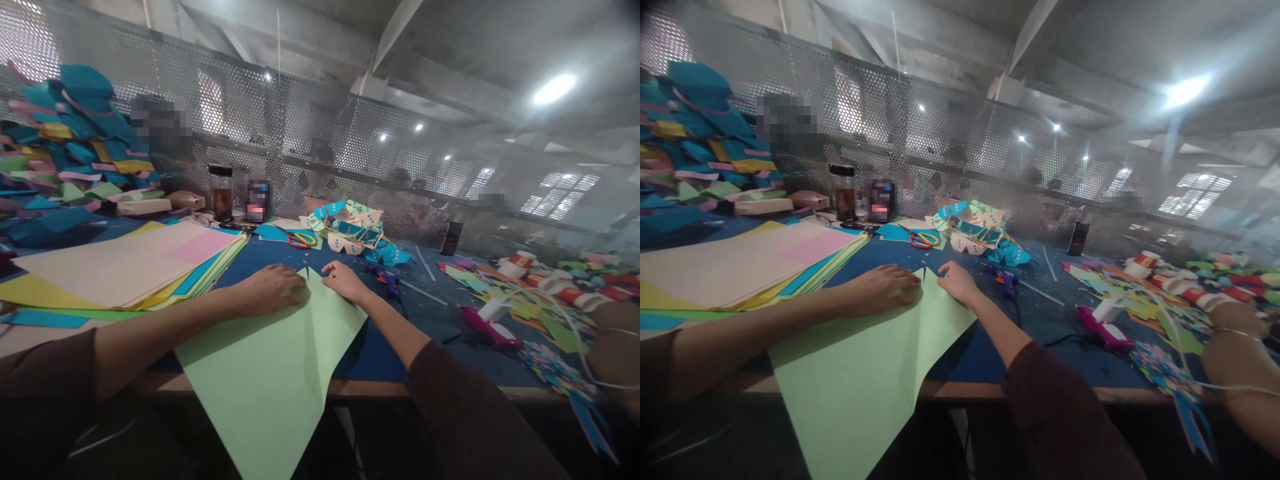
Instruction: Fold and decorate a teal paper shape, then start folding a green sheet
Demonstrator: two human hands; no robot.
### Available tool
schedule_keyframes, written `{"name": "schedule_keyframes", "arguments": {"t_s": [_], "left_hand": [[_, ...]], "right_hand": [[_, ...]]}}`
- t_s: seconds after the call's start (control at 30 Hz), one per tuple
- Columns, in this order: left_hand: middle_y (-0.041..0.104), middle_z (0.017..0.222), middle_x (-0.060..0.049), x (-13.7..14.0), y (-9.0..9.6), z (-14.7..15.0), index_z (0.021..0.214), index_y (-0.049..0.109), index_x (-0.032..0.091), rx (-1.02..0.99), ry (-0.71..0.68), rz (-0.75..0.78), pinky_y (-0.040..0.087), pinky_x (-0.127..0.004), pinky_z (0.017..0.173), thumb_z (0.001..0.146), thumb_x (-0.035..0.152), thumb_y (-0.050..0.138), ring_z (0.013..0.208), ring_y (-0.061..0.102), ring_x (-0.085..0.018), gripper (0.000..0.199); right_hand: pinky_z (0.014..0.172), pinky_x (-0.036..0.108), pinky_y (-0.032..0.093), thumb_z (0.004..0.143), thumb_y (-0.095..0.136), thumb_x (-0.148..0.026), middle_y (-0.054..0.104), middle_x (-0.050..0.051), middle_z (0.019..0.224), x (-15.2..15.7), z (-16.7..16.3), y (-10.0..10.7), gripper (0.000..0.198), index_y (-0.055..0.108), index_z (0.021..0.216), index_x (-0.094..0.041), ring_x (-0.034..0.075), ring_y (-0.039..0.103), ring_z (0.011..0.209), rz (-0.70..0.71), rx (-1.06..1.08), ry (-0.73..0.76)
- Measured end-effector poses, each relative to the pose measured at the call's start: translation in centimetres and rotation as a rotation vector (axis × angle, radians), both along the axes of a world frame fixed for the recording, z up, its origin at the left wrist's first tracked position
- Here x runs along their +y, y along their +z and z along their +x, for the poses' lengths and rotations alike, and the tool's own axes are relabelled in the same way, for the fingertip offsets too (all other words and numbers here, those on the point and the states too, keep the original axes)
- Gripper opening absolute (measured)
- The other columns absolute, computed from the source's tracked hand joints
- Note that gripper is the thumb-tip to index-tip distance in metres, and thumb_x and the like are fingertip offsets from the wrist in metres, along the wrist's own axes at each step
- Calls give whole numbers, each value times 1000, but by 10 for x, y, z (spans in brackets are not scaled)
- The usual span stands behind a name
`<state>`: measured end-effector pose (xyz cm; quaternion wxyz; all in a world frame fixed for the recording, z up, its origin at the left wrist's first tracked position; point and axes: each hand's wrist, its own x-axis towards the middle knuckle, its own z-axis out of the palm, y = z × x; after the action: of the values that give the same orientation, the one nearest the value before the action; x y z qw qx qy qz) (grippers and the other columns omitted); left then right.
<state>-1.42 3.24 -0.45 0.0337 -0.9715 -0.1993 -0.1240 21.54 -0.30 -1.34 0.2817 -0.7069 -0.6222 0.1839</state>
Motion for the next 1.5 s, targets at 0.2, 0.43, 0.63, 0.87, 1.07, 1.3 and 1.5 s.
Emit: {"name": "schedule_keyframes", "arguments": {"t_s": [0.2, 0.43, 0.63, 0.87, 1.07, 1.3, 1.5], "left_hand": [[70, 126, -9, 2, -3, -2, 120, 67, 22, -22, -16, 18, 44, -43, 105, 97, 34, 58, 120, 63, -29, 28], [68, 133, -7, 3, 3, -3, 126, 64, 25, -2, 14, -27, 37, -46, 112, 99, 44, 54, 126, 60, -28, 34], [65, 137, -8, 1, 4, -4, 131, 60, 25, 45, 25, -37, 36, -46, 112, 99, 47, 54, 130, 56, -28, 39], [66, 135, -8, 2, 0, -1, 128, 62, 24, 26, -4, -16, 41, -44, 107, 99, 41, 56, 124, 61, -28, 34], [68, 131, -8, 2, 1, 0, 125, 64, 25, 19, -5, -13, 44, -42, 103, 97, 43, 58, 121, 63, -28, 33], [66, 134, -9, 2, 1, 0, 127, 62, 24, 37, 16, -42, 42, -45, 107, 98, 43, 57, 123, 61, -29, 36], [67, 134, -8, 2, 1, -2, 128, 63, 25, 7, 24, -35, 39, -46, 111, 97, 44, 58, 127, 59, -29, 36]], "right_hand": [[60, 25, 38, 82, 69, -24, 63, -2, 75, 0, 6, 0, 22, 61, 102, -18, 15, 60, 67, -1, 28, 6], [61, 24, 38, 86, 66, -25, 61, -5, 70, 5, 12, -5, 23, 60, 106, -18, 14, 58, 65, 45, 36, -17], [64, 26, 39, 88, 66, -31, 62, -2, 75, 9, 13, -5, 24, 60, 107, -18, 16, 60, 72, 46, -13, -72], [64, 27, 37, 87, 68, -34, 64, -1, 77, 5, 13, -3, 25, 62, 106, -19, 18, 61, 75, 10, -58, -76], [62, 26, 36, 83, 68, -22, 63, -2, 74, 10, 13, -6, 22, 62, 104, -19, 17, 59, 72, -9, -71, -60], [61, 25, 38, 86, 66, -28, 65, 0, 79, 7, 16, -5, 20, 61, 104, -19, 17, 61, 72, 8, -26, -52], [62, 24, 42, 86, 69, -35, 67, 1, 83, 5, 24, -6, 28, 61, 106, -17, 17, 63, 75, 26, 26, -36]]}}
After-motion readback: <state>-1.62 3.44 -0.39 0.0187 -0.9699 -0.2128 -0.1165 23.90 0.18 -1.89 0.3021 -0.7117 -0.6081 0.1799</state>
